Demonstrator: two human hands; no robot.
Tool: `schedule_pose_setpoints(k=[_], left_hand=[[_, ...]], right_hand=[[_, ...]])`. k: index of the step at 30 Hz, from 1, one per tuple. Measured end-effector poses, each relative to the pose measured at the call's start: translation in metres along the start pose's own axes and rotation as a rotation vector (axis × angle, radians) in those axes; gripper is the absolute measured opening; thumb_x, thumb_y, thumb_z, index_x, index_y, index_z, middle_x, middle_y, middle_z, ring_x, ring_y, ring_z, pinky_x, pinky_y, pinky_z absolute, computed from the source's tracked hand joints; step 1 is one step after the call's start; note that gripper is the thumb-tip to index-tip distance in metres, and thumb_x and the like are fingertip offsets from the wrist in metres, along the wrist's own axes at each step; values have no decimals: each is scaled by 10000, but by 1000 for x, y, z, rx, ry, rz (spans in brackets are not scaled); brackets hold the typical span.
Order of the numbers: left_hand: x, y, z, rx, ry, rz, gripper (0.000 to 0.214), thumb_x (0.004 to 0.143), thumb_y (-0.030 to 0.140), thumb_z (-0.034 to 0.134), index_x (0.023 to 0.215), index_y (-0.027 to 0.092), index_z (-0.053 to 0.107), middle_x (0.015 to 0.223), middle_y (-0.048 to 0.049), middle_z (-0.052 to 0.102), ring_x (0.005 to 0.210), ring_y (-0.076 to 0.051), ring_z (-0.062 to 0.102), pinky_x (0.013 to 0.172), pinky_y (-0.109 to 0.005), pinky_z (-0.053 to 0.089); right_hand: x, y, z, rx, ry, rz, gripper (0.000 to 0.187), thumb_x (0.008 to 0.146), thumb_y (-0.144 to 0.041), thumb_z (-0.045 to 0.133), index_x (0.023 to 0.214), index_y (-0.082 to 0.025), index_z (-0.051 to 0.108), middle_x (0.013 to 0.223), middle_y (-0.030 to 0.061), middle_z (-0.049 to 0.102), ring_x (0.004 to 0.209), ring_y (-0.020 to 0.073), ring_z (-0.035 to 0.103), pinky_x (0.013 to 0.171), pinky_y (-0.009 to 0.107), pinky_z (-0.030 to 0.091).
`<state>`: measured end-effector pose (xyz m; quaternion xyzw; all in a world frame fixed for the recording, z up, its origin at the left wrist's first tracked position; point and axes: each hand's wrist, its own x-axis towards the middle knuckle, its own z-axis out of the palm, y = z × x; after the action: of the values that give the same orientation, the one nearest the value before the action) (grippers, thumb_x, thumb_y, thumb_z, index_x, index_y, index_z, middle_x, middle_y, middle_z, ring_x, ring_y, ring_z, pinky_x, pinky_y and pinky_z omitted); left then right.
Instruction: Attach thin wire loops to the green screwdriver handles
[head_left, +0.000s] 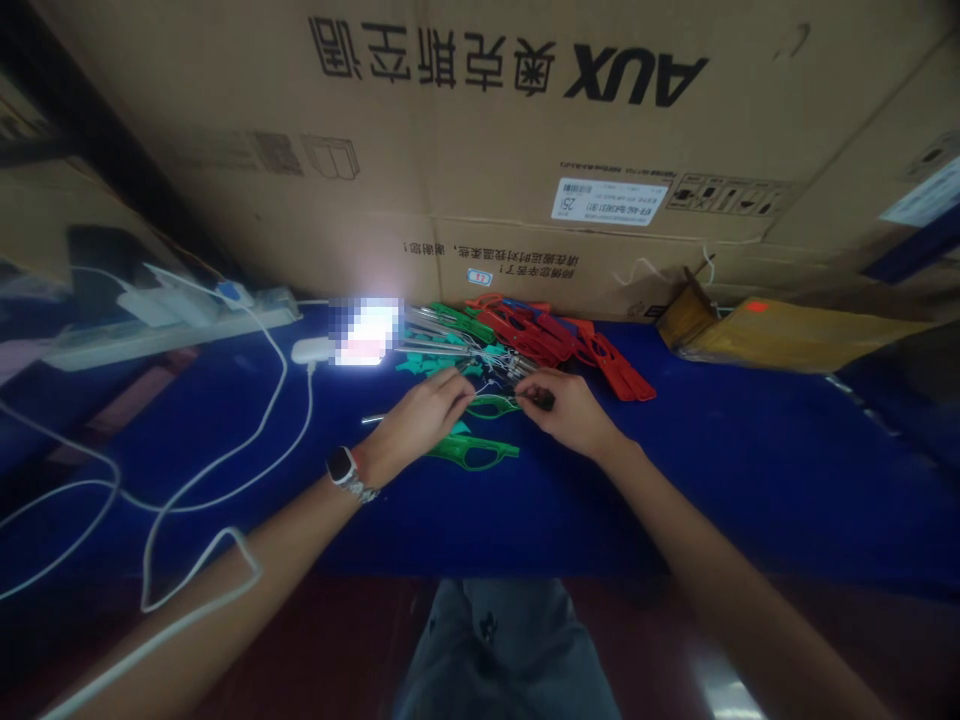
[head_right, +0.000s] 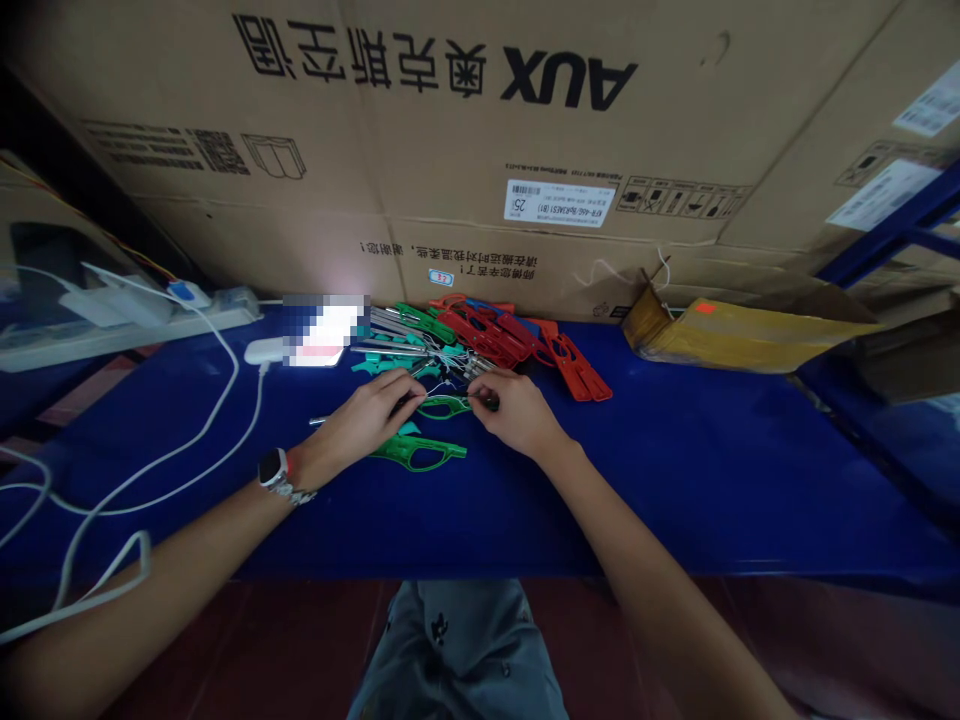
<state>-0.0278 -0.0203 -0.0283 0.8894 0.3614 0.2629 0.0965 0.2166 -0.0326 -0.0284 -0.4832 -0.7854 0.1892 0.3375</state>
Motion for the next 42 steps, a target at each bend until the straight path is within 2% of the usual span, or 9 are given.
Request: schedule_pose_setpoints(k=[4,7,11,17,31,34,38,42], left_hand=[[0,1,2,-6,8,1,172,1019,195,430,955,165,587,934,-53,576,851,-177,600,786,-332,507],[0,2,3,2,9,4,164,1017,184,423,952,165,574,934,-55,568,852,-180,591,790,-334,506],[-1,2,4,9,-11,-2,154,1018,172,421,956,161,562,948,-59,562,877,-189,588,807,-341,508],[0,1,6,5,-2,22,150,1022,173,420,946,166,549,938,-57,560,893,-192,585,807,-339,511],[0,4,5,54,-9,62,163,1026,169,408,925,175,534,912,-50,550,878,-193,577,800,-348,511],[0,3,5,70,-7,80,169,1033,179,399,932,173,535,909,-48,546,884,-195,576,804,-351,513],[0,3,6,92,-14,79,180,1038,182,391,945,166,544,929,-57,548,889,-197,577,807,-353,514],[0,2,7,83,-18,78,193,1040,187,384,956,167,556,944,-64,556,906,-200,580,819,-359,520]], right_hand=[[-1,-2,-4,5,15,2,60,827,-209,653,887,-205,660,823,19,665,708,146,608,686,287,477],[-2,-6,-6,-82,35,-37,78,799,-210,701,851,-203,643,813,18,661,721,152,605,703,298,444],[-1,-10,-8,-219,-46,-80,43,849,-186,681,811,-206,677,833,19,683,802,169,644,775,318,397],[3,-11,-13,-262,-162,-127,89,901,-160,624,850,-196,687,842,21,703,776,159,645,771,305,396],[3,-11,-23,-314,-147,-135,111,873,-116,612,857,-205,676,873,32,720,813,185,659,808,336,411],[3,-9,-25,-281,-168,-89,124,865,-110,607,824,-205,677,831,23,716,752,168,656,739,305,425],[1,-5,-25,-203,-196,44,110,852,-137,627,803,-211,691,742,-1,711,653,144,645,617,261,413],[3,-2,-23,-132,-193,128,98,831,-158,648,783,-217,710,701,-12,716,627,142,655,576,248,420]])
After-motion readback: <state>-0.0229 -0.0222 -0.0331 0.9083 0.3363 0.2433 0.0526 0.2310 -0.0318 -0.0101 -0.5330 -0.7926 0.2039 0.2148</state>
